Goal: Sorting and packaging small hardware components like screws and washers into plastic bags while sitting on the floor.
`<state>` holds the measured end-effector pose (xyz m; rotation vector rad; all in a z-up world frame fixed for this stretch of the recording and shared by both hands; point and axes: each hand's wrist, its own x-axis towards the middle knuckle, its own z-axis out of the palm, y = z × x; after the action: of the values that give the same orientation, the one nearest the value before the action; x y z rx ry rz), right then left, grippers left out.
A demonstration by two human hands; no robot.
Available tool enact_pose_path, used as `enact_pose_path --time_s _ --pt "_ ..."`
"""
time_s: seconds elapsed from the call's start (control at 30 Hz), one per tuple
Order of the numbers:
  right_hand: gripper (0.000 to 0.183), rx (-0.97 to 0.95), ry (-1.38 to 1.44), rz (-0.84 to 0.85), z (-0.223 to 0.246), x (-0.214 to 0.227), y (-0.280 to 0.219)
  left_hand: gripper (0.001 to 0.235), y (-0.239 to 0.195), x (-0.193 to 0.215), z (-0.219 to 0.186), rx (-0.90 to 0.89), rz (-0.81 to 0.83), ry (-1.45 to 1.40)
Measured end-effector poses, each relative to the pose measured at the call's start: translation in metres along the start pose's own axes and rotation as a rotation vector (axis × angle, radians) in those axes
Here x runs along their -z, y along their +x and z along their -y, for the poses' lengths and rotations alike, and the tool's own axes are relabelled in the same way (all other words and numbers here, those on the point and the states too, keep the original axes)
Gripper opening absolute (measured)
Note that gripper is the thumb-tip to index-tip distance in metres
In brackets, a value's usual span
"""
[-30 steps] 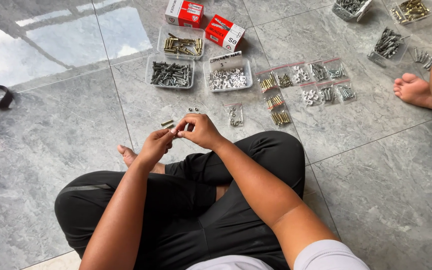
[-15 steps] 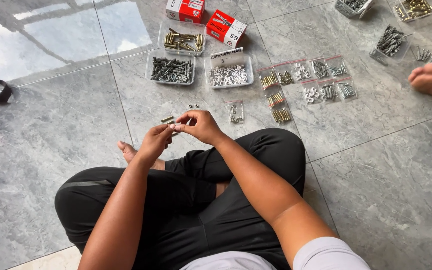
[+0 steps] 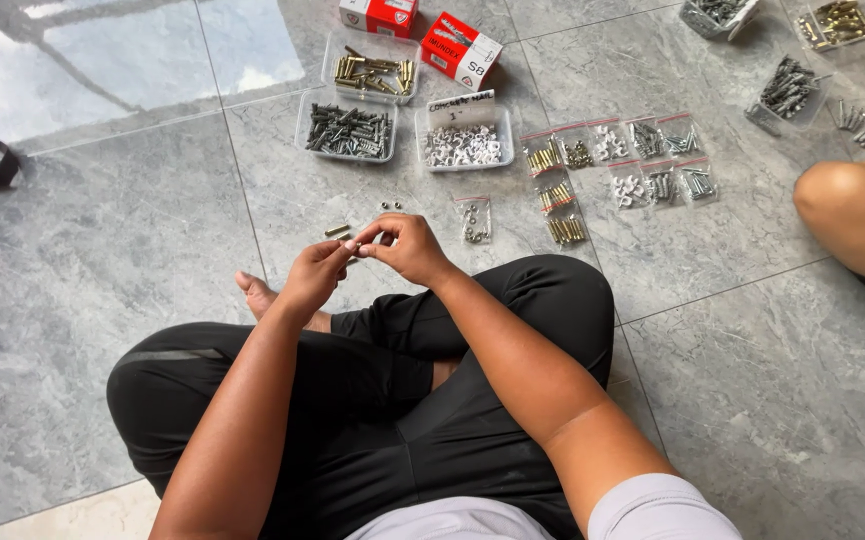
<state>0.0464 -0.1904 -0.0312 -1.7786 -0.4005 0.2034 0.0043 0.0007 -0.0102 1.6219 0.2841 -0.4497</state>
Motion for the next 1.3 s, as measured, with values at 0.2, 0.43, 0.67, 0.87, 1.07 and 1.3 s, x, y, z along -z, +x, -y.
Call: enact_pose_path --time_s 0.2,0.43,0.67,0.87,1.07,1.3 --pt "0.021 -0.081 0.058 -0.106 -0.006 0.019 0.006 0.033 0.014 -0.004 0.029 0.006 -0.095 0.188" --pt "0.023 -0.172 -0.262 -0.161 0.001 0.06 0.048 0.032 0.005 -0.003 0.019 0.045 -0.133 0.217" --pt "0.012 -0.201 -0.734 0.139 -0.052 0.029 0.073 0.034 -0.001 -0.003 0.006 0.072 -0.115 0.192" --pt "0.009 -0.168 -0.907 0.195 -0.085 0.007 0.077 0.033 0.001 -0.01 -0.003 0.072 -0.088 0.148" --pt "0.01 -0.153 -0.989 0.229 -0.098 0.008 0.085 0.033 0.008 -0.014 -0.011 0.064 -0.037 0.14" --pt "0.014 -0.181 -0.902 0.188 -0.101 0.015 0.088 0.032 0.008 -0.011 -0.014 0.082 -0.044 0.141"
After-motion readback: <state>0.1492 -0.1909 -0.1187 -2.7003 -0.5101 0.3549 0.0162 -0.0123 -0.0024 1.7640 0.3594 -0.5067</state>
